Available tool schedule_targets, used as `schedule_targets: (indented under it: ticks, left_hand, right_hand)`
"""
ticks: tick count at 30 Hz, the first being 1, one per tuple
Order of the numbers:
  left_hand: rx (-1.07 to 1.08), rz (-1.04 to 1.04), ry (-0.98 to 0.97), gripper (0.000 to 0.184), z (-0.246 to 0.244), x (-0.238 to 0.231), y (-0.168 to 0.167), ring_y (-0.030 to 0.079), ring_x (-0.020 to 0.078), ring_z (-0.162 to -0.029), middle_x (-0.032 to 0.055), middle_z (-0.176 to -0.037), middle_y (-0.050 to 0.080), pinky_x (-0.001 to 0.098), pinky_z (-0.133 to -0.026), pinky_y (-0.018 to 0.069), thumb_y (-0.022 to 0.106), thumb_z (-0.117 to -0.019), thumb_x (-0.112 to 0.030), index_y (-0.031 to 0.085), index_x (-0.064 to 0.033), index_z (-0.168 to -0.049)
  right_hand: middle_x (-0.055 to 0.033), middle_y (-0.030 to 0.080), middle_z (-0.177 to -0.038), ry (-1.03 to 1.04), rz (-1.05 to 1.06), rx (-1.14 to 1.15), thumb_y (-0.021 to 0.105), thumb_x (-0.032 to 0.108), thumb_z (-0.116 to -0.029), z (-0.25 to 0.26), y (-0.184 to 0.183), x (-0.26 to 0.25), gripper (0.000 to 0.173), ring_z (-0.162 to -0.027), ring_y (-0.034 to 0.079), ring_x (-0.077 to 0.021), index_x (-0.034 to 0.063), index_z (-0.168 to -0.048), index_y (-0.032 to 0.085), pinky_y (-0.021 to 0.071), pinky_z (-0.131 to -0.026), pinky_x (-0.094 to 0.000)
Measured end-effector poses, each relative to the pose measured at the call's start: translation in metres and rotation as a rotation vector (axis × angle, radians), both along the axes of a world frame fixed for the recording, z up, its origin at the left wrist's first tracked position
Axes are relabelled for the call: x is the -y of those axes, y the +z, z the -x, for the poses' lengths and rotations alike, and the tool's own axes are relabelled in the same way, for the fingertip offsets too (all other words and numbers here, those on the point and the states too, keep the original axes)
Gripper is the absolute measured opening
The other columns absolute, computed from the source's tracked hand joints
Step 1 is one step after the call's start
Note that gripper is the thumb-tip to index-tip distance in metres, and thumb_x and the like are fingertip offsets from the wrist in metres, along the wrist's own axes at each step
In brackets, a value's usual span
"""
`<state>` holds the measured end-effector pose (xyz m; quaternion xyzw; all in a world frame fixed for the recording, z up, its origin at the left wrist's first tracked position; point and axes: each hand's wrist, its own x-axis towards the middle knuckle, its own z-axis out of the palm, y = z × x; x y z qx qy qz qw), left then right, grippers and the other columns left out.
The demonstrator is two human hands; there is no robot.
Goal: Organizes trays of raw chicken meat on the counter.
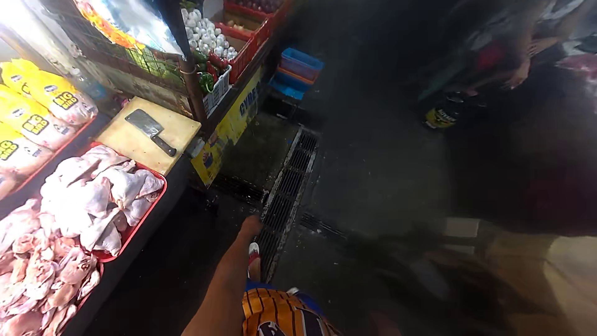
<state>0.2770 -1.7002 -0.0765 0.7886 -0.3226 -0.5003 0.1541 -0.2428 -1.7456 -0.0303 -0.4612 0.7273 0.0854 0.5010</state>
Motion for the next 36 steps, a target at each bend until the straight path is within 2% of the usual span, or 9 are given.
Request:
schedule_targets:
  ticks: [4, 7, 13, 17, 18, 21, 25, 29, 36]
  left_hand:
    - [-0.031, 0.128, 0.057, 0.044, -0.006, 0.066, 0.009, 0.061, 0.0318, -0.128, 0.0186, -0.137, 0.063, 0.0544, -0.109, 0.0482, 0.057, -0.1018, -0.027, 0.059, -0.0077, -0.141]
    - [-0.025, 0.089, 0.107, 0.043, -0.007, 0.063, 0.008, 0.062, 0.0306, -0.126, 0.018, -0.136, 0.063, 0.0521, -0.108, 0.0491, 0.058, -0.101, -0.024, 0.06, -0.0082, -0.141]
    - [0.022, -0.323, 0.398, 0.041, 0.006, -0.068, -0.019, 0.064, 0.0354, -0.122, 0.0204, -0.131, 0.066, 0.0575, -0.105, 0.0503, 0.058, -0.1026, -0.03, 0.064, -0.006, -0.135]
    - [-0.041, -0.624, 0.877, 0.037, 0.037, -0.146, 0.025, 0.065, 0.0283, -0.078, 0.0173, -0.096, 0.067, 0.0482, -0.071, 0.0558, 0.054, -0.1052, -0.035, 0.066, -0.0019, -0.117]
    - [-0.065, -0.68, 0.93, 0.038, 0.04, -0.158, 0.029, 0.064, 0.0271, -0.075, 0.0164, -0.094, 0.067, 0.0471, -0.069, 0.0558, 0.053, -0.1052, -0.037, 0.067, -0.0025, -0.116]
    - [-0.045, -0.716, 0.955, 0.039, 0.043, -0.159, 0.042, 0.067, 0.0294, -0.082, 0.0188, -0.101, 0.07, 0.05, -0.075, 0.0568, 0.052, -0.1066, -0.036, 0.067, -0.0021, -0.119]
    - [-0.075, -0.47, 1.126, 0.042, 0.045, -0.105, 0.041, 0.07, 0.0314, -0.088, 0.021, -0.112, 0.069, 0.0507, -0.077, 0.0587, 0.048, -0.1096, -0.034, 0.058, -0.006, -0.139]
    - [-0.174, -0.354, 1.037, 0.042, 0.052, -0.061, 0.033, 0.07, 0.0309, -0.101, 0.0197, -0.123, 0.068, 0.0508, -0.087, 0.058, 0.055, -0.1057, -0.026, 0.056, -0.0078, -0.143]
    - [-0.118, -0.245, 1.192, 0.042, 0.082, -0.112, 0.034, 0.069, 0.0307, -0.109, 0.0192, -0.13, 0.066, 0.0509, -0.095, 0.0563, 0.055, -0.1041, -0.024, 0.058, -0.0069, -0.143]
  right_hand:
    - [-0.0218, 0.067, -0.111, 0.022, 0.083, 0.02, 0.044, 0.027, -0.1109, -0.072, 0.003, 0.068, 0.04, -0.081, 0.068, -0.0288, 0.0008, -0.139, 0.055, 0.0585, -0.072, -0.0492]
    - [-0.0211, 0.068, -0.109, 0.107, 0.065, 0.056, 0.047, 0.025, -0.1104, -0.103, -0.018, 0.114, 0.037, -0.08, 0.069, -0.03, 0.0018, -0.137, 0.058, 0.0589, -0.071, -0.0499]
    - [-0.023, 0.068, -0.112, 0.201, -0.052, 0.029, 0.047, 0.022, -0.1093, -0.108, -0.064, 0.233, 0.035, -0.089, 0.069, -0.034, 0.0025, -0.136, 0.059, 0.0576, -0.078, -0.0539]
    - [-0.0247, 0.068, -0.114, 0.231, -0.025, 0.007, 0.046, 0.026, -0.1099, -0.113, -0.068, 0.328, 0.038, -0.091, 0.07, -0.0364, 0.002, -0.137, 0.059, 0.0571, -0.081, -0.0571]
    - [-0.0242, 0.069, -0.113, 0.233, -0.007, 0.01, 0.046, 0.026, -0.1098, -0.118, -0.067, 0.35, 0.039, -0.09, 0.07, -0.036, 0.002, -0.137, 0.059, 0.0573, -0.081, -0.0573]
    - [-0.023, 0.07, -0.109, 0.291, 0.027, -0.014, 0.046, 0.026, -0.1093, -0.136, -0.069, 0.402, 0.037, -0.087, 0.069, -0.0348, 0.0016, -0.134, 0.06, 0.0564, -0.08, -0.0569]
    - [-0.0252, 0.068, -0.115, 0.401, 0.034, -0.016, 0.044, 0.025, -0.1103, -0.179, -0.056, 0.443, 0.038, -0.093, 0.069, -0.0378, 0.002, -0.137, 0.059, 0.0551, -0.084, -0.0587]
    - [-0.0215, 0.067, -0.113, 0.442, 0.035, 0.052, 0.044, 0.026, -0.1112, -0.237, -0.039, 0.448, 0.038, -0.086, 0.067, -0.0302, 0.0034, -0.14, 0.056, 0.0556, -0.079, -0.0516]
    - [-0.0185, 0.068, -0.102, 0.789, -0.005, -0.01, 0.042, 0.024, -0.1106, -0.3, -0.068, 0.418, 0.037, -0.077, 0.065, -0.0266, 0.001, -0.136, 0.058, 0.0559, -0.07, -0.0481]
